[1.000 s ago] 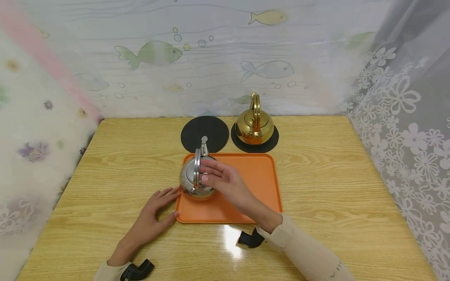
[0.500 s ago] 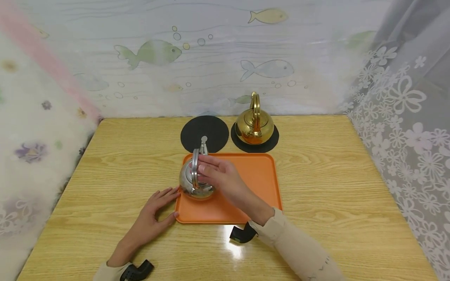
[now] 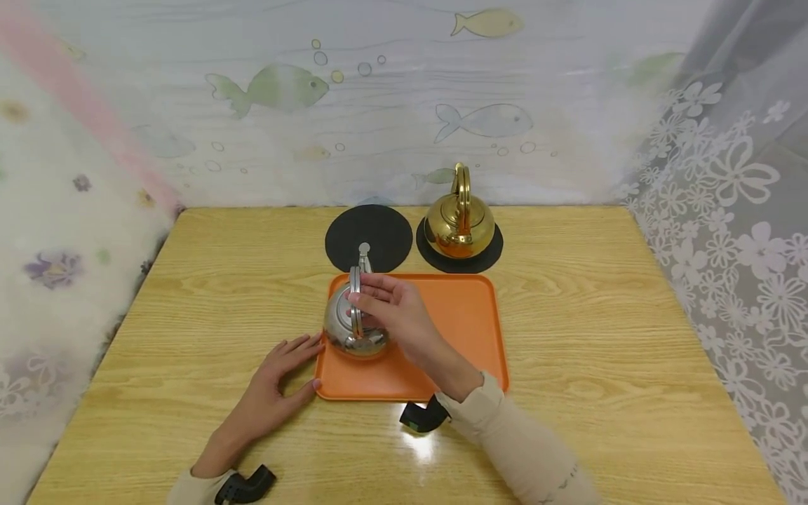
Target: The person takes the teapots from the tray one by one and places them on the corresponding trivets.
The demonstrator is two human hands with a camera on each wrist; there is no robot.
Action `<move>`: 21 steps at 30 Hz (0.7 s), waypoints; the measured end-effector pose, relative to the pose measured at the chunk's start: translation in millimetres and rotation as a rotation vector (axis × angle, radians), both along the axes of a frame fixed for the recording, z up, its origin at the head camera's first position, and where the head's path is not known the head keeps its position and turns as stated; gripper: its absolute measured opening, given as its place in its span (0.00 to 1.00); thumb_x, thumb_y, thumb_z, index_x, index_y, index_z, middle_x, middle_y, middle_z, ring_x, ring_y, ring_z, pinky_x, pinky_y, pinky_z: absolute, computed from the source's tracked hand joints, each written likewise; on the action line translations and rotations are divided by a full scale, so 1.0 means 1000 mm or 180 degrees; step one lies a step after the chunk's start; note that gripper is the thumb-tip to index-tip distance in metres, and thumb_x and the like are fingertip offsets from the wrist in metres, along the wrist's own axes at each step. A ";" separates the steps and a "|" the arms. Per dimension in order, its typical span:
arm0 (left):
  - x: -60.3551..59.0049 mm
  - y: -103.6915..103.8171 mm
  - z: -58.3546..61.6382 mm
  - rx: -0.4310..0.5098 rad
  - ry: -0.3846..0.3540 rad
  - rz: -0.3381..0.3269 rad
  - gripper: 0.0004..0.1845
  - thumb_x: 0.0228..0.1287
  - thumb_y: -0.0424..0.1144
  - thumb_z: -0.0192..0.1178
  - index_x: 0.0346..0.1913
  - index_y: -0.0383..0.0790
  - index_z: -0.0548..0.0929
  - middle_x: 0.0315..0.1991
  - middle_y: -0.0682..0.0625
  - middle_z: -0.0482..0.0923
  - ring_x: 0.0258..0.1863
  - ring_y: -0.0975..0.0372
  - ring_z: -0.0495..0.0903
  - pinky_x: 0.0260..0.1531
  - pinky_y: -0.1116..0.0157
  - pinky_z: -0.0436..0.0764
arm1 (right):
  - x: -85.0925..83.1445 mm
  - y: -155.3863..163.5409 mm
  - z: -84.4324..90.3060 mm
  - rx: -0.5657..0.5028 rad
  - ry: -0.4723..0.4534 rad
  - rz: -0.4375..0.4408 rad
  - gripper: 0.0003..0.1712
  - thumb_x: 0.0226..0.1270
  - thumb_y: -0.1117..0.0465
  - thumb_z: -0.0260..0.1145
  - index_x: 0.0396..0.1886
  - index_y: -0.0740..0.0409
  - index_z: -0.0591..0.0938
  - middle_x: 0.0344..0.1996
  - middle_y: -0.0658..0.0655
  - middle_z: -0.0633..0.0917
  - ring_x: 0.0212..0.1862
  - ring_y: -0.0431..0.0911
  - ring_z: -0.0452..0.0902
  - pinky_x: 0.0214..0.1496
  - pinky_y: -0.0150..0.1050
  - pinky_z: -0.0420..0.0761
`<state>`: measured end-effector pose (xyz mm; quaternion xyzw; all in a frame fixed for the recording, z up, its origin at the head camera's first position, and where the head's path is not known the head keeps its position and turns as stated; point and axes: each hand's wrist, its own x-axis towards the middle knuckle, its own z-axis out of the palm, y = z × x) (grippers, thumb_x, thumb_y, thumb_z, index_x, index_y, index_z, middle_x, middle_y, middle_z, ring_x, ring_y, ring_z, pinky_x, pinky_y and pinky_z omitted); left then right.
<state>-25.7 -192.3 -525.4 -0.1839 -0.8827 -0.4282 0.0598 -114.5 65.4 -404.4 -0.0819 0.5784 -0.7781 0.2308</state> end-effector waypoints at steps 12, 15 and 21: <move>0.000 -0.001 -0.001 -0.0007 0.0002 0.0012 0.29 0.64 0.42 0.71 0.69 0.52 0.79 0.72 0.54 0.72 0.74 0.48 0.67 0.74 0.39 0.55 | -0.002 -0.008 0.001 0.0062 -0.0082 -0.0262 0.23 0.72 0.71 0.63 0.65 0.71 0.75 0.46 0.58 0.87 0.39 0.40 0.86 0.42 0.33 0.88; 0.001 0.000 0.000 -0.0010 -0.0018 0.0021 0.29 0.65 0.43 0.71 0.69 0.52 0.79 0.72 0.53 0.72 0.74 0.48 0.67 0.74 0.39 0.55 | -0.002 -0.009 0.002 0.0074 -0.0111 -0.0270 0.23 0.72 0.71 0.63 0.65 0.71 0.75 0.42 0.52 0.87 0.38 0.39 0.85 0.41 0.32 0.88; 0.001 0.000 0.001 -0.0007 -0.0006 0.0029 0.29 0.65 0.42 0.70 0.69 0.52 0.79 0.72 0.53 0.72 0.74 0.49 0.66 0.74 0.39 0.55 | -0.002 -0.010 0.001 0.0060 -0.0091 -0.0315 0.23 0.72 0.71 0.63 0.65 0.72 0.75 0.43 0.55 0.86 0.37 0.39 0.85 0.41 0.32 0.87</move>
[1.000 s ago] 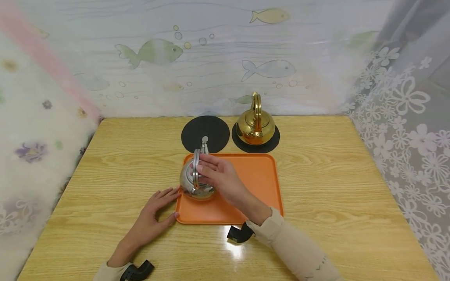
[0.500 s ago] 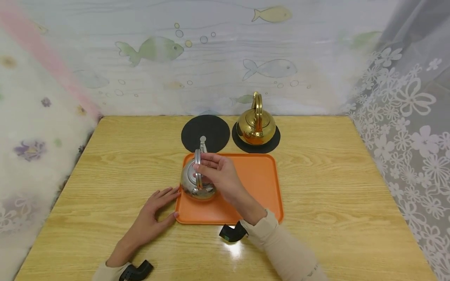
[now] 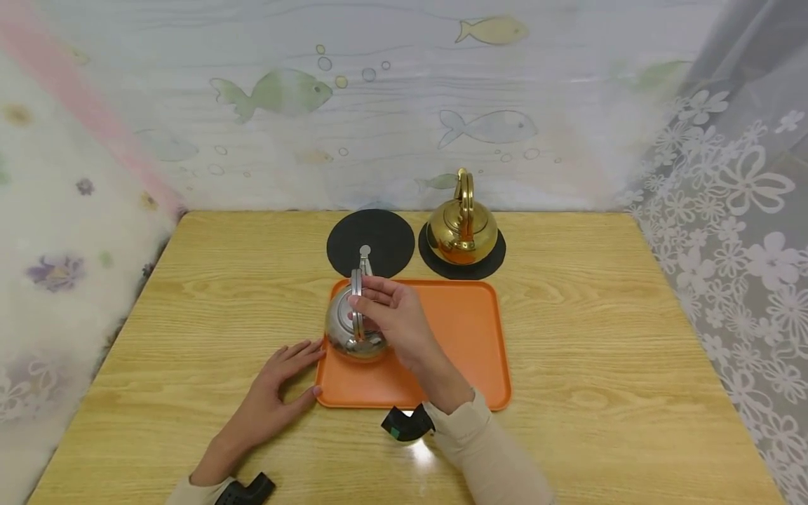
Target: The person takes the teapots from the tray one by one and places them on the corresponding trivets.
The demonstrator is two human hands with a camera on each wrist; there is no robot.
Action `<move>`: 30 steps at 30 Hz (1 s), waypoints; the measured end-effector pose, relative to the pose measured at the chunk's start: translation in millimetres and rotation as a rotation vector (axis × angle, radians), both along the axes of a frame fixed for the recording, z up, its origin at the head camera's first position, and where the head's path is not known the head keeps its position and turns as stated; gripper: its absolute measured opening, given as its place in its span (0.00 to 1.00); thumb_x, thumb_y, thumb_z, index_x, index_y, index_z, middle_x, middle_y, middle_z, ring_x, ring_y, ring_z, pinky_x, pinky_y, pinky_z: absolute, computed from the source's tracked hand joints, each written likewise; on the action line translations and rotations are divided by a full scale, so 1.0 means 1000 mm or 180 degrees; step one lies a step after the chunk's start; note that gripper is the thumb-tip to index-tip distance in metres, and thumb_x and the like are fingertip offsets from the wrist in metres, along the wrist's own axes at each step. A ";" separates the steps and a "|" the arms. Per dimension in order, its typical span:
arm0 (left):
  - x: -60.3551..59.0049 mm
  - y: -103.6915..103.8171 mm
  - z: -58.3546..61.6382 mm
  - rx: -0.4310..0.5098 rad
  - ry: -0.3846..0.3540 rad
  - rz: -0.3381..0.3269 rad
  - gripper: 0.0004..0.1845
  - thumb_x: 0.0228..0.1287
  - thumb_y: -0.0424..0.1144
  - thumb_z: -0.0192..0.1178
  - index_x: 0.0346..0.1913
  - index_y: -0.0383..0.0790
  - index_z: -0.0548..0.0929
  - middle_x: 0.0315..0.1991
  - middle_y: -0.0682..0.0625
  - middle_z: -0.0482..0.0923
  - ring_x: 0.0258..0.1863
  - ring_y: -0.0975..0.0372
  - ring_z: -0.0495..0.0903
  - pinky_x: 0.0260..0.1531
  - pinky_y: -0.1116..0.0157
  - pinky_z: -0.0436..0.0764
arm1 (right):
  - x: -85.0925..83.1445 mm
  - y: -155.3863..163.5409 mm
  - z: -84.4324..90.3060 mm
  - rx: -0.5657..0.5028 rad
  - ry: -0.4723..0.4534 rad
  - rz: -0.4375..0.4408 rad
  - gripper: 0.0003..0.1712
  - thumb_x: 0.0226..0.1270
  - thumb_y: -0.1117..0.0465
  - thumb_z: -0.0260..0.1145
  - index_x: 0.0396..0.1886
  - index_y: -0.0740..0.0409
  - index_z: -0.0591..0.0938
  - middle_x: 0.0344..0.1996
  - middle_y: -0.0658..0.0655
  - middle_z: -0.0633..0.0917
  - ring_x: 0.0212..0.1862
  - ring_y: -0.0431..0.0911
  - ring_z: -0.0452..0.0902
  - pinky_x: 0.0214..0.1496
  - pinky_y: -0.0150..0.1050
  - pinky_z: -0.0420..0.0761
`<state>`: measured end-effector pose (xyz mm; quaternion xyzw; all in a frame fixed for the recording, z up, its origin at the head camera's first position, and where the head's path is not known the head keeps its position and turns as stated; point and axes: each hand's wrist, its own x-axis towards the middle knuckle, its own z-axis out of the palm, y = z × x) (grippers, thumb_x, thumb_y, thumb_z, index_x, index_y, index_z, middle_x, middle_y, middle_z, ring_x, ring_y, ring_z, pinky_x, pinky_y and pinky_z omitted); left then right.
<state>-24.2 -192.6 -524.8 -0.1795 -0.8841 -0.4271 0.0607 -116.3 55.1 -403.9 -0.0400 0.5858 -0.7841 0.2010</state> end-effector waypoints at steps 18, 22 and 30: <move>-0.001 0.001 0.003 0.0026 -0.0039 0.0009 0.29 0.64 0.42 0.71 0.69 0.51 0.79 0.71 0.51 0.73 0.73 0.48 0.67 0.73 0.39 0.55 | 0.001 0.000 -0.001 0.0019 0.0117 -0.0066 0.23 0.71 0.72 0.63 0.64 0.73 0.75 0.38 0.50 0.85 0.36 0.38 0.83 0.40 0.31 0.87; 0.000 0.002 0.003 0.0015 -0.0021 0.0030 0.29 0.63 0.42 0.72 0.68 0.51 0.79 0.71 0.51 0.74 0.73 0.48 0.68 0.72 0.38 0.56 | 0.002 -0.001 -0.001 -0.0003 0.0114 -0.0052 0.23 0.71 0.72 0.63 0.64 0.73 0.75 0.38 0.51 0.85 0.37 0.39 0.83 0.40 0.32 0.87; 0.000 0.002 0.002 -0.0012 -0.0022 0.0052 0.29 0.63 0.42 0.72 0.68 0.52 0.80 0.70 0.52 0.74 0.72 0.48 0.68 0.72 0.39 0.56 | 0.002 -0.003 -0.005 -0.0070 0.0142 -0.0045 0.21 0.70 0.73 0.63 0.62 0.75 0.75 0.36 0.49 0.85 0.36 0.39 0.83 0.39 0.32 0.87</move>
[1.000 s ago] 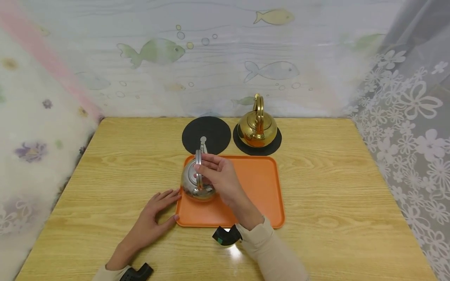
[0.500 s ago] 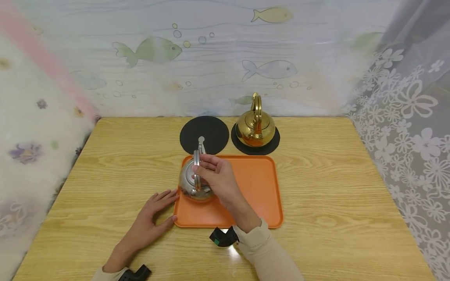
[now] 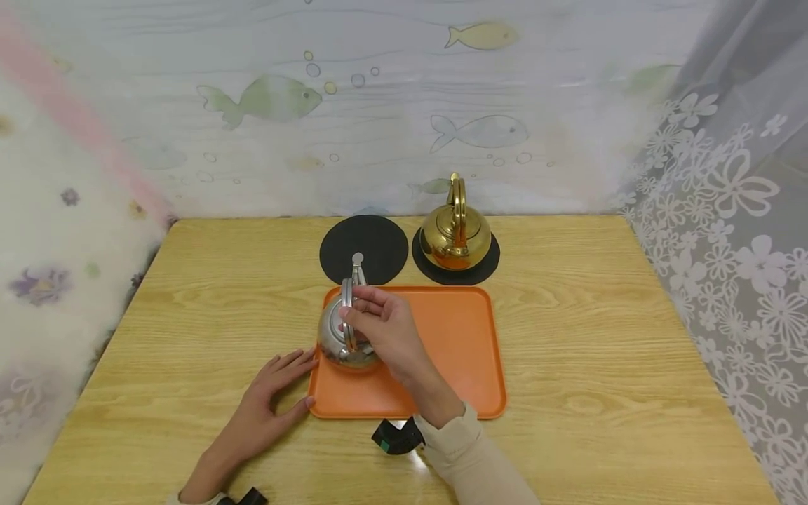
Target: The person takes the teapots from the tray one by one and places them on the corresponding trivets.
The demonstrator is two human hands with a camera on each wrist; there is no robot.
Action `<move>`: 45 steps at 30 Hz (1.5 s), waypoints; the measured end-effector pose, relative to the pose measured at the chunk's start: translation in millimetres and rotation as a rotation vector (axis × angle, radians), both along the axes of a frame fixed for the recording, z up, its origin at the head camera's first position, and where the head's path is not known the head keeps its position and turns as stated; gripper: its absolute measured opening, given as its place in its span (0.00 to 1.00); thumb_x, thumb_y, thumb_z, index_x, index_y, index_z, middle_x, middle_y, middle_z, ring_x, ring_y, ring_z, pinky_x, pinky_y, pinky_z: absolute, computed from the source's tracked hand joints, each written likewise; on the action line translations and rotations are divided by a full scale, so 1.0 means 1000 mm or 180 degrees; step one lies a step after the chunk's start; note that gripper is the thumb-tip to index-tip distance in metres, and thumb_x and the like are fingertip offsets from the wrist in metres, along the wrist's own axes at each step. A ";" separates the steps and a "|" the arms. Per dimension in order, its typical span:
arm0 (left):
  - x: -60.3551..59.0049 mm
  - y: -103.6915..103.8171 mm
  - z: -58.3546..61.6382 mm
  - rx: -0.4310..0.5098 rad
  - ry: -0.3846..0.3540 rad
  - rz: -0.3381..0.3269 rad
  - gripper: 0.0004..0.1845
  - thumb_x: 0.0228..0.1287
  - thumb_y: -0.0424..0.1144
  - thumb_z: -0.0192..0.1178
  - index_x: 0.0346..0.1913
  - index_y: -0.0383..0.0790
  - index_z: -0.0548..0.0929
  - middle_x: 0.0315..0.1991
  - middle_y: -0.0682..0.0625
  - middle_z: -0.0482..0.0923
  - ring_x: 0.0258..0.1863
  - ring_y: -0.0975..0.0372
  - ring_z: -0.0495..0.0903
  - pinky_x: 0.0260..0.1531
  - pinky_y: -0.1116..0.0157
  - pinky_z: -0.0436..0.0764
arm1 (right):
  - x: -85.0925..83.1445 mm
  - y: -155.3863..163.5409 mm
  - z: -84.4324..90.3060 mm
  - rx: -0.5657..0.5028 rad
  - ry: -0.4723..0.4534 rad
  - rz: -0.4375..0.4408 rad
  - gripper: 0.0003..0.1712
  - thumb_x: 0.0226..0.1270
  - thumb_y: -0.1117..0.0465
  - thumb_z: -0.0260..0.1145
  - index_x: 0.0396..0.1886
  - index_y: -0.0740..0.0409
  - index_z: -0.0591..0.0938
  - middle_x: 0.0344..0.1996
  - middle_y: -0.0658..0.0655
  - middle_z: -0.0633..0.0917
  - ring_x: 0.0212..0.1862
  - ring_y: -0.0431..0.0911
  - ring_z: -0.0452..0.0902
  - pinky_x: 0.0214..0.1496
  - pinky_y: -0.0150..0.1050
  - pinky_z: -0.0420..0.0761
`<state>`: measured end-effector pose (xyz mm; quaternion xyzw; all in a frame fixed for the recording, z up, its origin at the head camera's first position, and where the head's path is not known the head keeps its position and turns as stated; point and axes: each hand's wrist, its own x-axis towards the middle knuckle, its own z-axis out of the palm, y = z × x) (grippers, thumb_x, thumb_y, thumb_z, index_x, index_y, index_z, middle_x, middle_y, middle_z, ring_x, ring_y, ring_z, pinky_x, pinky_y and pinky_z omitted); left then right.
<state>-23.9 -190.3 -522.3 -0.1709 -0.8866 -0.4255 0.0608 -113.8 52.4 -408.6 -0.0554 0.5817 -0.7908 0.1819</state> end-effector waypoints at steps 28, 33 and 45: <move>0.002 0.000 0.001 0.0027 0.0066 -0.0038 0.30 0.63 0.41 0.72 0.69 0.51 0.79 0.71 0.51 0.73 0.73 0.47 0.68 0.72 0.39 0.56 | 0.005 0.002 -0.002 -0.0039 0.0019 -0.0011 0.23 0.72 0.72 0.62 0.64 0.73 0.74 0.39 0.50 0.86 0.38 0.38 0.83 0.39 0.31 0.86; 0.001 -0.002 -0.001 0.0018 0.0061 -0.0044 0.30 0.63 0.41 0.72 0.69 0.51 0.79 0.71 0.51 0.74 0.73 0.47 0.68 0.72 0.38 0.56 | 0.002 0.003 -0.003 -0.0084 0.0087 0.0071 0.23 0.72 0.73 0.61 0.64 0.76 0.73 0.37 0.49 0.86 0.36 0.38 0.83 0.38 0.32 0.87; -0.003 -0.002 -0.003 0.0030 0.0132 -0.0072 0.30 0.62 0.40 0.72 0.68 0.49 0.79 0.70 0.50 0.74 0.72 0.46 0.68 0.73 0.40 0.56 | -0.004 0.006 -0.003 -0.0009 0.0135 0.0085 0.23 0.72 0.73 0.61 0.64 0.76 0.73 0.36 0.49 0.85 0.35 0.38 0.82 0.38 0.31 0.87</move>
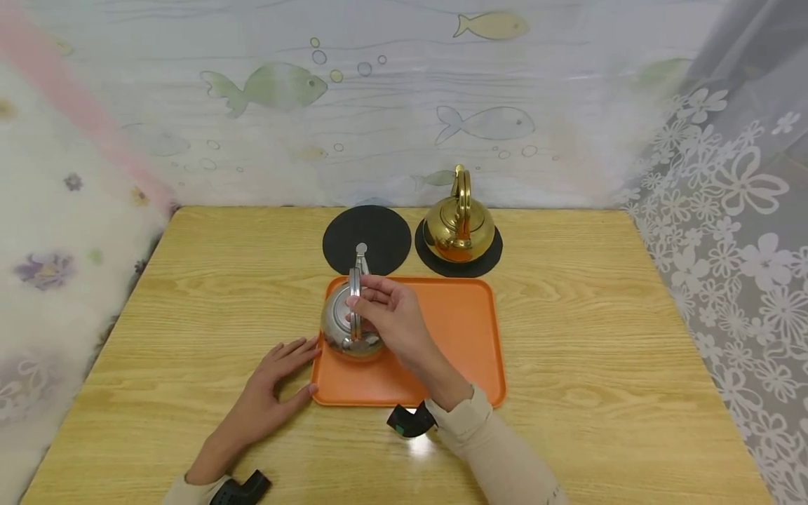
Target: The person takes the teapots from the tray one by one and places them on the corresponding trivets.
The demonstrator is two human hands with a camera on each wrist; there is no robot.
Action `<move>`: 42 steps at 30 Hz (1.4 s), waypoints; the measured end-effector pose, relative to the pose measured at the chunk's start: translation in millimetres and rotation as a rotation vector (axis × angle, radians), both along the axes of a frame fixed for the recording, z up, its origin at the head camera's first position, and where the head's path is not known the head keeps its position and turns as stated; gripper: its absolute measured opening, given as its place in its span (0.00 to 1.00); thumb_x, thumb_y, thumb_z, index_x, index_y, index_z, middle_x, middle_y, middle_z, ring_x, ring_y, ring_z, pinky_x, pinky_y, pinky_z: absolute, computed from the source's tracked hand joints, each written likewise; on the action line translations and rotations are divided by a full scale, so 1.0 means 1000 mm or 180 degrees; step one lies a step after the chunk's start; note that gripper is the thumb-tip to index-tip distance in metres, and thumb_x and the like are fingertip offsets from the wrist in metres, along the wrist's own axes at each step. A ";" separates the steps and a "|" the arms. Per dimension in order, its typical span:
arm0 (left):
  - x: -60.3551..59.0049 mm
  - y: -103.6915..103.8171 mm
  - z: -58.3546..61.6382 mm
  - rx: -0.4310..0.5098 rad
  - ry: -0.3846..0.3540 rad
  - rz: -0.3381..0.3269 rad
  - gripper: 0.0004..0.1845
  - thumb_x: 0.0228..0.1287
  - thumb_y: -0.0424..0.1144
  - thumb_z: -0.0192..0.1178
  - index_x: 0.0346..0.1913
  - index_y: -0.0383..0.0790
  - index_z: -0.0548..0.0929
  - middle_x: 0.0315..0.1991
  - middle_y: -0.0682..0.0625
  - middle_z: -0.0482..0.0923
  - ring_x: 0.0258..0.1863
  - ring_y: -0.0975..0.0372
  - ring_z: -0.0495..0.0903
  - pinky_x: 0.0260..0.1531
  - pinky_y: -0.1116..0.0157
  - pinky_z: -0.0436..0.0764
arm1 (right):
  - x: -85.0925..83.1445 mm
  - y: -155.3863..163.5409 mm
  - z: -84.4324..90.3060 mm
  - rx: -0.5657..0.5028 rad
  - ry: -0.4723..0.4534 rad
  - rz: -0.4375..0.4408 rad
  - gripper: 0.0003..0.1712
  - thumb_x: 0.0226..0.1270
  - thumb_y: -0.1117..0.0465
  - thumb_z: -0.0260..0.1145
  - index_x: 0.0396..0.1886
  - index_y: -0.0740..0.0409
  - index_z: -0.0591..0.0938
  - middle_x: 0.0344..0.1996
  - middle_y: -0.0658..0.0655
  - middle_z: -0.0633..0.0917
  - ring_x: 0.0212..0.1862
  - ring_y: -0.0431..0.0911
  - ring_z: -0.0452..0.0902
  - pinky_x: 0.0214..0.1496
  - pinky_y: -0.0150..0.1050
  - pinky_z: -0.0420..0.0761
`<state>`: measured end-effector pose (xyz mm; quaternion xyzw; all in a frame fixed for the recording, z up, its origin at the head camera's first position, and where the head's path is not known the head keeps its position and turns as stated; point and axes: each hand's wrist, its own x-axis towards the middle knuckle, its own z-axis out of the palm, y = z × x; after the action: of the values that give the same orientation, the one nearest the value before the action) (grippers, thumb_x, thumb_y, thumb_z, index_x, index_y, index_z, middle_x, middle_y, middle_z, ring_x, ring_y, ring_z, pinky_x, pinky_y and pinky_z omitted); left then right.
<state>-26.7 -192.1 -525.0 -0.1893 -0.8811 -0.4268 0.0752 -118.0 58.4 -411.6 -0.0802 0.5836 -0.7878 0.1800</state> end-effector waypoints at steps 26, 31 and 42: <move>0.001 -0.001 0.001 -0.0046 -0.0045 -0.0011 0.29 0.64 0.40 0.71 0.69 0.49 0.79 0.71 0.50 0.73 0.73 0.47 0.68 0.73 0.38 0.56 | -0.013 0.013 0.016 0.0219 0.0281 -0.0003 0.22 0.72 0.72 0.61 0.63 0.78 0.74 0.40 0.52 0.86 0.40 0.40 0.83 0.40 0.31 0.86; 0.002 -0.002 0.001 -0.0005 -0.0086 -0.0014 0.29 0.65 0.41 0.71 0.69 0.49 0.79 0.71 0.51 0.73 0.73 0.47 0.67 0.73 0.38 0.55 | -0.015 0.017 0.019 0.0232 0.0373 0.0005 0.22 0.72 0.73 0.61 0.63 0.79 0.74 0.40 0.53 0.86 0.40 0.40 0.83 0.39 0.30 0.85; -0.001 -0.002 0.000 -0.0054 -0.0044 -0.0039 0.29 0.64 0.41 0.71 0.69 0.50 0.79 0.71 0.51 0.73 0.73 0.47 0.67 0.72 0.37 0.56 | -0.027 0.019 0.023 0.0152 0.0500 -0.0139 0.23 0.71 0.72 0.62 0.63 0.78 0.74 0.40 0.51 0.87 0.41 0.40 0.83 0.38 0.29 0.85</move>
<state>-27.2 -194.0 -524.7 -0.1924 -0.8841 -0.4210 0.0649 -144.6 76.9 -388.7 -0.1247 0.6161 -0.7687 0.1183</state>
